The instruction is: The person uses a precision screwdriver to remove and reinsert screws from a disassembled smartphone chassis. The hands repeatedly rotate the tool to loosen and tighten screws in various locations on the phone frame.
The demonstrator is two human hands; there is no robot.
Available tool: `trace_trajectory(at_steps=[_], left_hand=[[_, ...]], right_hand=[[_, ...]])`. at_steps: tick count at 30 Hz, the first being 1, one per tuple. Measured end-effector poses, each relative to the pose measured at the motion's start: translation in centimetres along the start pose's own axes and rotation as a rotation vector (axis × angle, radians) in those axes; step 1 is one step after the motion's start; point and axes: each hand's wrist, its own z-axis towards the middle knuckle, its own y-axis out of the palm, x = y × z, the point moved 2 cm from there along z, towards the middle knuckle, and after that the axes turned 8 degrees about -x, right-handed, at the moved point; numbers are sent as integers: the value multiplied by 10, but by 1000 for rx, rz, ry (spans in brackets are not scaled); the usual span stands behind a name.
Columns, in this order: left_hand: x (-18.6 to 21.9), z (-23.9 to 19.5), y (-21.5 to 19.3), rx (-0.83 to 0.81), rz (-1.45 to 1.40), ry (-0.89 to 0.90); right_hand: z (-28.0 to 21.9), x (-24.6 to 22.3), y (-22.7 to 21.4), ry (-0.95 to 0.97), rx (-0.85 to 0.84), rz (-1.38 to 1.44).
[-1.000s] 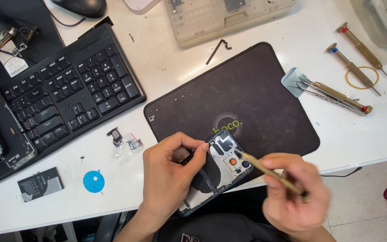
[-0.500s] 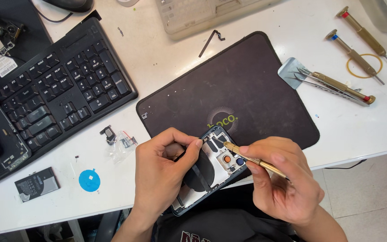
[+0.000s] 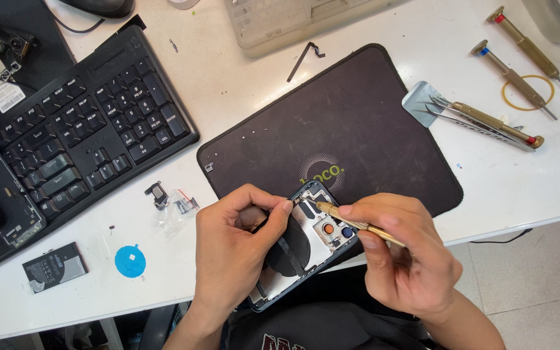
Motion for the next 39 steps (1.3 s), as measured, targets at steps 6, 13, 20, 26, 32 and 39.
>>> trace_trajectory(at_steps=[6, 13, 20, 26, 32, 39], left_hand=[[-2, -1, 0, -1, -54, 16], [-8, 0, -3, -50, -154, 6], [-11, 1, -12, -56, -311, -54], [-8, 3, -13, -88, -342, 27], [3, 0, -10, -147, -245, -18], [9, -6, -1, -202, -112, -79]], right_hand=[[-1, 0, -4, 14, 51, 7], [-16, 9, -12, 69, 359, -29], [-34, 30, -26, 116, 535, 208], [-41, 41, -47, 259, 461, 332], [-45, 46, -63, 347, 365, 400], [-29, 41, -69, 420, 314, 390]])
